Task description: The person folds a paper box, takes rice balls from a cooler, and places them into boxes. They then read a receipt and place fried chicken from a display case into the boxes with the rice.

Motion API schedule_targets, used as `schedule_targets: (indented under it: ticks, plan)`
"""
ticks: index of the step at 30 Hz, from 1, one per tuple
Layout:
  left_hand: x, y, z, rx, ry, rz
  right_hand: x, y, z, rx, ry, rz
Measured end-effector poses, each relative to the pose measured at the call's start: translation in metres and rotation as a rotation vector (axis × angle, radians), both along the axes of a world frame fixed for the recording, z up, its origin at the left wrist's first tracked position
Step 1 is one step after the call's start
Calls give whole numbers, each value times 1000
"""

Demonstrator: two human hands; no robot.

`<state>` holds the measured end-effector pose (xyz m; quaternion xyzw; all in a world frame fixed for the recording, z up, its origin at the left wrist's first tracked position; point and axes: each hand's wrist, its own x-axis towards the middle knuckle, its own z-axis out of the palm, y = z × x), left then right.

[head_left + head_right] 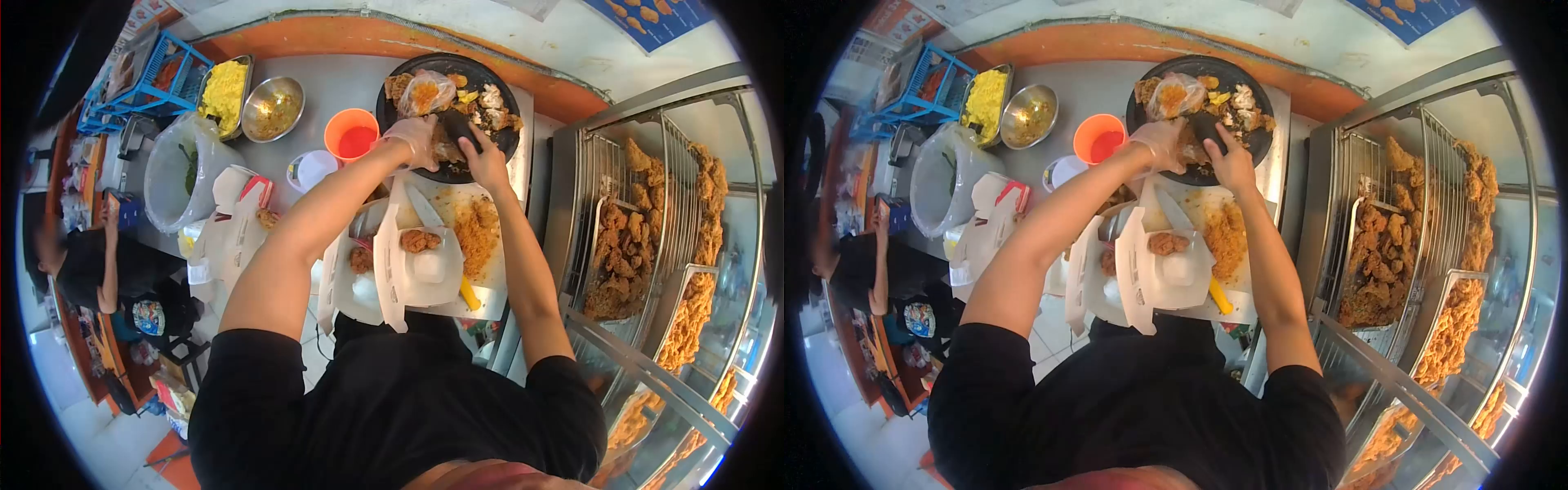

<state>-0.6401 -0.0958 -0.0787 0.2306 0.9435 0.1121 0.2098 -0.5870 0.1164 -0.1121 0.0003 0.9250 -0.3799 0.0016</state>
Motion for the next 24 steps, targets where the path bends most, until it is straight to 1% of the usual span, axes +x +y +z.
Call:
schedule_targets:
  ticks: [1,2,3,4,5,6,7,9,10,12,14,15,16,17,18,19,20,23,24]
  plan:
    - [7,3,-9,59,74,-7,5,8,4,-18,12,-57]
    - [10,9,11,58,-19,-5,10,13,18,-38,26,-111]
    - [7,14,6,76,44,-13,10,18,25,-59,44,-160]
    - [7,17,-5,89,99,-23,9,31,21,-103,69,-166]
    - [10,21,-12,99,149,-37,16,36,36,20,75,-199]
    - [9,27,0,21,89,-51,18,43,38,123,41,-210]
    - [10,32,-5,-6,133,-72,20,50,38,227,10,-221]
    - [7,43,-16,-57,229,-112,28,62,33,381,65,-151]
    - [5,47,-19,-41,242,-119,29,68,30,458,99,-117]
    - [5,55,-22,-13,258,-138,31,74,15,569,145,-51]
    - [-6,56,-29,-28,211,-172,35,74,6,662,162,17]
    - [-9,55,-34,-37,184,-193,36,71,2,649,163,6]
    - [-10,54,-38,21,199,-163,34,69,-3,637,168,-11]
    - [-16,53,-57,71,206,-173,34,69,-7,629,170,-23]
    - [-29,50,-86,120,215,-175,34,69,-11,639,196,-26]
    - [-39,44,-100,164,232,-170,33,68,-12,630,191,-33]
    - [-40,41,-84,107,149,-236,34,68,-14,620,183,-35]
    - [-51,25,-112,198,122,9,34,68,-16,623,187,-39]
    - [-27,32,-52,605,-425,563,36,67,-16,615,198,-39]
